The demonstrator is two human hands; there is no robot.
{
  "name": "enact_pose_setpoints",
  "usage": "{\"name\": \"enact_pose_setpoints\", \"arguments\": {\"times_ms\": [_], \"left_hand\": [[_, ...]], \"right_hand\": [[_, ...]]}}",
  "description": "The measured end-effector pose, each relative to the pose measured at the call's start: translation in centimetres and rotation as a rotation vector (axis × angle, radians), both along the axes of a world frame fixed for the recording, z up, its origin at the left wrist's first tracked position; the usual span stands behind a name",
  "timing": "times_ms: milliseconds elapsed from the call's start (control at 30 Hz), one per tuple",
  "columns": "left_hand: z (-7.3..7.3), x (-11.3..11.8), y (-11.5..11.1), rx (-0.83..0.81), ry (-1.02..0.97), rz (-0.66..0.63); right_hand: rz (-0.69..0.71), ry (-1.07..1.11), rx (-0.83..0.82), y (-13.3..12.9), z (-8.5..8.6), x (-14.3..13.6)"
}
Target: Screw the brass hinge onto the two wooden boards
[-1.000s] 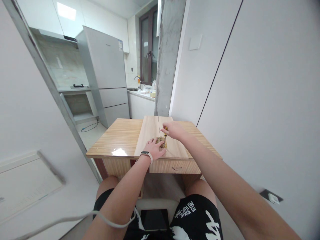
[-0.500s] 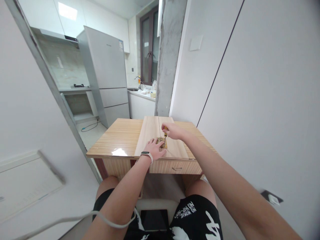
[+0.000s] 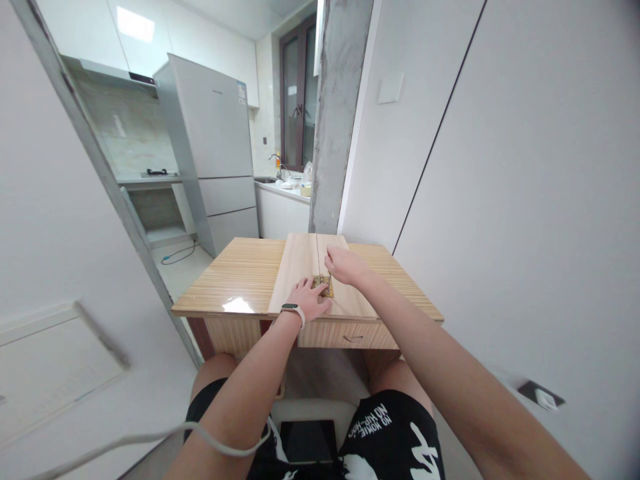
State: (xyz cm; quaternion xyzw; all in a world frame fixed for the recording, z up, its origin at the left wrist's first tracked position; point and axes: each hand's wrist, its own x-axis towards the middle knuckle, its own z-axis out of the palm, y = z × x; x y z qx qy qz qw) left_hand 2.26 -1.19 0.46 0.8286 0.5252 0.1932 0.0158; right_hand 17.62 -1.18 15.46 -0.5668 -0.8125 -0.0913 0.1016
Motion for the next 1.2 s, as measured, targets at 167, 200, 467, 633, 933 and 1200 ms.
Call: {"name": "enact_pose_setpoints", "arguments": {"times_ms": [167,200,467,633,933,1200], "left_hand": [[0.1,-0.1,-0.1,-0.003,-0.001,0.001],[0.1,-0.1,-0.1,-0.005,-0.002,0.003],[-0.1,0.0,0.1,0.0,-0.007,0.0],[0.0,0.0,0.0,0.009,-0.005,0.005],[0.0,0.0,0.1,-0.014,0.004,0.007],[-0.2,0.0,0.1,-0.004,-0.007,0.003]], "right_hand": [[0.193,0.084,-0.103,0.3,0.7,0.4],[0.203,0.103,-0.135,0.3,1.0,0.4],[0.159,0.024,-0.129,0.2,1.8,0.4],[-0.014,-0.08,-0.003,0.0,0.7,0.0],[0.136,0.025,-0.056,0.0,0.2,-0.3],[0.142,0.053,-0.104,0.8,0.6,0.6]]}}
